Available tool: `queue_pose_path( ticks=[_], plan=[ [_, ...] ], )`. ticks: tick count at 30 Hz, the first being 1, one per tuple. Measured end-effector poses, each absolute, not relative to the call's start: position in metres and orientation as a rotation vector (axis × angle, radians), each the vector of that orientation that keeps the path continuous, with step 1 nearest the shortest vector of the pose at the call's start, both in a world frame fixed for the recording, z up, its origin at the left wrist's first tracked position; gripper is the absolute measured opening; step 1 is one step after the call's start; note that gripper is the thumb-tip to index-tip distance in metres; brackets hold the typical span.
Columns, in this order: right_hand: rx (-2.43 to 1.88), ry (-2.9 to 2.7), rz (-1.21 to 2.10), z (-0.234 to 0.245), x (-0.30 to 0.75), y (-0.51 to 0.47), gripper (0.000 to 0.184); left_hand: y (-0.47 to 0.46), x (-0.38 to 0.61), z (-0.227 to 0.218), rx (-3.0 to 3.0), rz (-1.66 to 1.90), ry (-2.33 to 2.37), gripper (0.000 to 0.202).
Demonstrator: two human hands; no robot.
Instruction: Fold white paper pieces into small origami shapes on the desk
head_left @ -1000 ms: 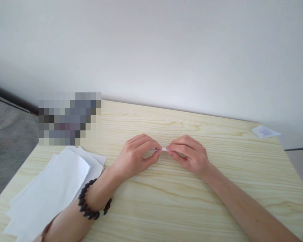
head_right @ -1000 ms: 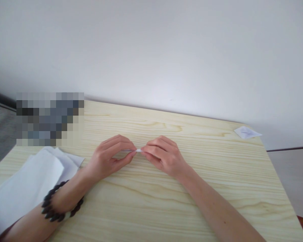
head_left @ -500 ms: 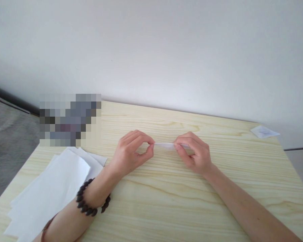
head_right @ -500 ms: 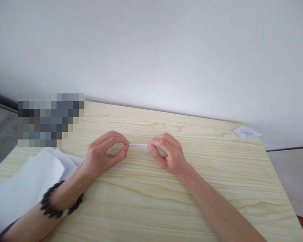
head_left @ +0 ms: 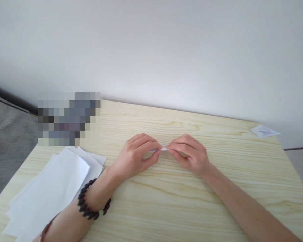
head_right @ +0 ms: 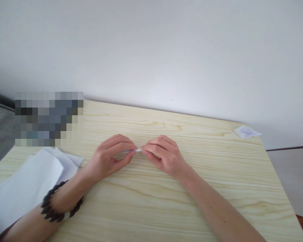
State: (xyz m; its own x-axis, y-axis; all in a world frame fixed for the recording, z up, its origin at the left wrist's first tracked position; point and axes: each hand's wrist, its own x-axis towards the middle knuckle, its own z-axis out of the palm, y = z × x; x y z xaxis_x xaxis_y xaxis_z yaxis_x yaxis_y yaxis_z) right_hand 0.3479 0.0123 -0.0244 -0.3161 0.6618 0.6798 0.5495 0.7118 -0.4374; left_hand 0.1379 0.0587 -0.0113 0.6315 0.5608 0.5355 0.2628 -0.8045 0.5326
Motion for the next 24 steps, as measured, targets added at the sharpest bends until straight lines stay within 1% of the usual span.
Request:
queue_pose_path(
  ticks=[6,18,24],
  plan=[
    [-0.93,-2.017,0.166,-0.0254,0.3487,0.0119,0.017,0.058,0.1389,-0.0114,2.454,1.07,0.646,0.01],
    [-0.922,-2.039,0.155,-0.0254,0.3472,0.0117,0.014,0.0569,0.1399,-0.009,2.479,1.074,0.612,0.009],
    [-0.937,-2.03,0.152,-0.0242,0.3469,0.0117,0.017,0.0565,0.1391,-0.0095,2.467,1.078,0.622,0.012]
  ],
)
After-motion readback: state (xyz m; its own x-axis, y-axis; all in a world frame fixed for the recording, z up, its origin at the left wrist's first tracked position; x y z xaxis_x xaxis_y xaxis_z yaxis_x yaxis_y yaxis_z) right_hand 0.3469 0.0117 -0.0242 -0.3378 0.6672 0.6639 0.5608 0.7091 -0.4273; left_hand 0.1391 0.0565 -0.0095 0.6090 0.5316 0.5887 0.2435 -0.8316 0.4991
